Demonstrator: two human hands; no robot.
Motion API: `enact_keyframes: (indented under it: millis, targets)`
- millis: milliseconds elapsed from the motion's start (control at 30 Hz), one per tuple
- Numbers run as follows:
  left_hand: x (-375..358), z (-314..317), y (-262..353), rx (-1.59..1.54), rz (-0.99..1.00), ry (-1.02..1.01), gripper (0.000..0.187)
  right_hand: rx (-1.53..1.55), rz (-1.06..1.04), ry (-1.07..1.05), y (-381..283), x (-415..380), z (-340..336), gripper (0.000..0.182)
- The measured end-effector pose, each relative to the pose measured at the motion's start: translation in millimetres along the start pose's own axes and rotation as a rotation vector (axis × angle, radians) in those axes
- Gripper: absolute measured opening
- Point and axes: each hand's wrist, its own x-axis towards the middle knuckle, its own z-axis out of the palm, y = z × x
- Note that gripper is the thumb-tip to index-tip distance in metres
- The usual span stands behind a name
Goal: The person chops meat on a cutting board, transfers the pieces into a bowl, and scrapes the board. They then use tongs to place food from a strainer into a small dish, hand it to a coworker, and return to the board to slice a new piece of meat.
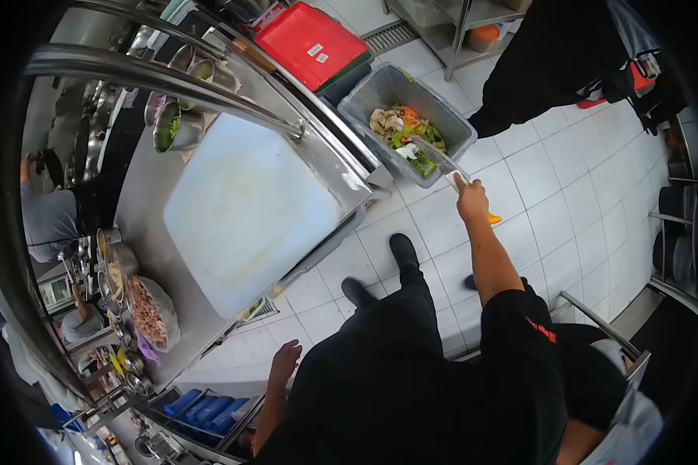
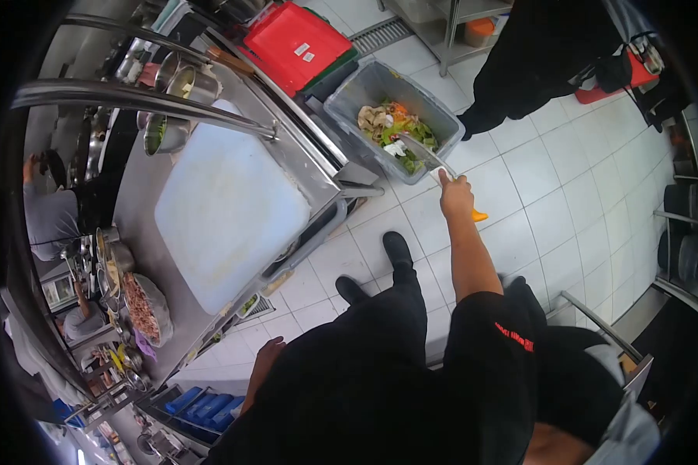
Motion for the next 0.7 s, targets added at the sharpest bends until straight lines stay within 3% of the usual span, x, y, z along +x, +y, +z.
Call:
enact_keyframes:
  millis: [67,200,267,333,367,467,500,567,600,667,700]
  targets:
    - [-1.4,15.7,-17.8,-0.376,-0.274,0.000,0.046,-0.008,-0.045,-0.006,14.7,-18.6,-9.8,0.059]
    - [14.2,22.5,5.0,-0.217,-0.140,0.006,0.047,-0.076,-0.037,-0.107,38.1,-61.4,-68.1,0.055]
    - [25.7,20.4,50.5,-0.335,-0.255,0.056,0.047,-0.120,-0.012,-0.177,37.0,-86.4,-129.2,0.052]
    - [47.0,28.1,53.0,-0.132,-0.063,0.003,0.037,-0.309,-0.081,-0.217,69.2,-89.8,-167.0,0.045]
    - [51.3,30.8,61.8,-0.052,0.002,0.010,0.034,-0.258,-0.107,-0.142,78.8,-99.5,-195.4,0.043]
    - [79.7,35.7,93.7,0.315,0.141,-0.036,0.030,0.091,-0.122,-0.252,92.5,-104.7,-263.5,0.064]
    - [93.6,55.6,72.2,0.377,0.314,0.138,0.039,0.222,-0.229,-0.194,92.1,-107.5,-277.3,0.067]
    - [106.7,65.4,78.6,0.344,0.272,0.136,0.035,0.444,-0.274,-0.177,71.4,-109.6,-296.4,0.073]
    - [112.3,68.6,81.0,0.258,0.183,0.144,0.033,0.383,-0.261,-0.207,42.7,-111.0,-313.0,0.070]
    - [121.3,75.1,88.8,0.072,0.036,0.145,0.029,0.517,-0.558,-0.185,4.0,-94.5,-308.5,0.068]
    - [115.3,63.7,102.4,0.221,0.111,0.148,0.033,0.516,-0.635,-0.200,-27.2,-90.2,-310.1,0.066]
